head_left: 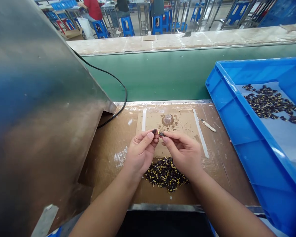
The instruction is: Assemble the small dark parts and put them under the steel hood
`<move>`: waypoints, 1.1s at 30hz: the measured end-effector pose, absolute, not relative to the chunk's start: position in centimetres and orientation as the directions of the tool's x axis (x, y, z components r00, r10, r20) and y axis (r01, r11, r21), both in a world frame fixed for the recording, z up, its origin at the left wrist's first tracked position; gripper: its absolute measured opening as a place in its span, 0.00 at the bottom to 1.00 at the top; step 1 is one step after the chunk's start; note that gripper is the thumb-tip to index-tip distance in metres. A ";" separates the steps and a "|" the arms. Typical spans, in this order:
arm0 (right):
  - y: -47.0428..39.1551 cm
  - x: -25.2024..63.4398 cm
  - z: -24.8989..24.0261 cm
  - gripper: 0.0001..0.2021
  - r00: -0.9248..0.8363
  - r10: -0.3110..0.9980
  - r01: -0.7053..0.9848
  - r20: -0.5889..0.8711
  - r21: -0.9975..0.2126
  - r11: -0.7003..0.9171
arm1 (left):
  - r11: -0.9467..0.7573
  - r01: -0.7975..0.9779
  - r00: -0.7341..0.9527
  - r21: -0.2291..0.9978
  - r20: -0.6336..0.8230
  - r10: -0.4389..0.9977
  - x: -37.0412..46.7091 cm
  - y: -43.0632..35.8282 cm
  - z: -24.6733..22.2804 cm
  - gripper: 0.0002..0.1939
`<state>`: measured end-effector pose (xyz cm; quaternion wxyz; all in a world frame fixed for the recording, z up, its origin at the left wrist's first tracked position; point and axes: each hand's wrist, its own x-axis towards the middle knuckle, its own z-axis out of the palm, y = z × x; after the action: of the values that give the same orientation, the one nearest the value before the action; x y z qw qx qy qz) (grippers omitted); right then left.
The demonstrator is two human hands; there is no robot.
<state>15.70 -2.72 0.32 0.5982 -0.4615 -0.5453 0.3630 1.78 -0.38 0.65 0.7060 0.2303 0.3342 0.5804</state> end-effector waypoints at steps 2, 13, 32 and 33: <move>-2.8 15.7 0.3 0.11 0.122 0.929 0.109 0.350 -0.935 0.338 | 0.220 -0.667 0.099 0.712 -0.208 0.973 1.8 -0.4 0.6 0.10; -2.8 15.7 0.6 0.10 0.100 0.932 0.152 0.349 -0.931 0.333 | 0.216 -0.623 0.109 0.751 -0.190 0.976 1.8 -0.5 0.8 0.07; -2.6 16.5 1.1 0.13 0.036 0.850 0.361 0.526 -0.799 0.480 | -0.015 -0.428 -0.027 0.904 0.004 1.000 2.1 -0.8 0.0 0.05; -2.6 16.6 1.1 0.13 0.029 0.846 0.383 0.533 -0.787 0.483 | -0.063 -0.373 -0.044 0.926 0.050 0.998 2.1 -0.9 -0.1 0.04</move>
<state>16.56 -2.55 1.13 0.5483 -0.4626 -0.6640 0.2109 2.10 -0.90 -0.07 0.5629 0.4011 0.3894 0.6087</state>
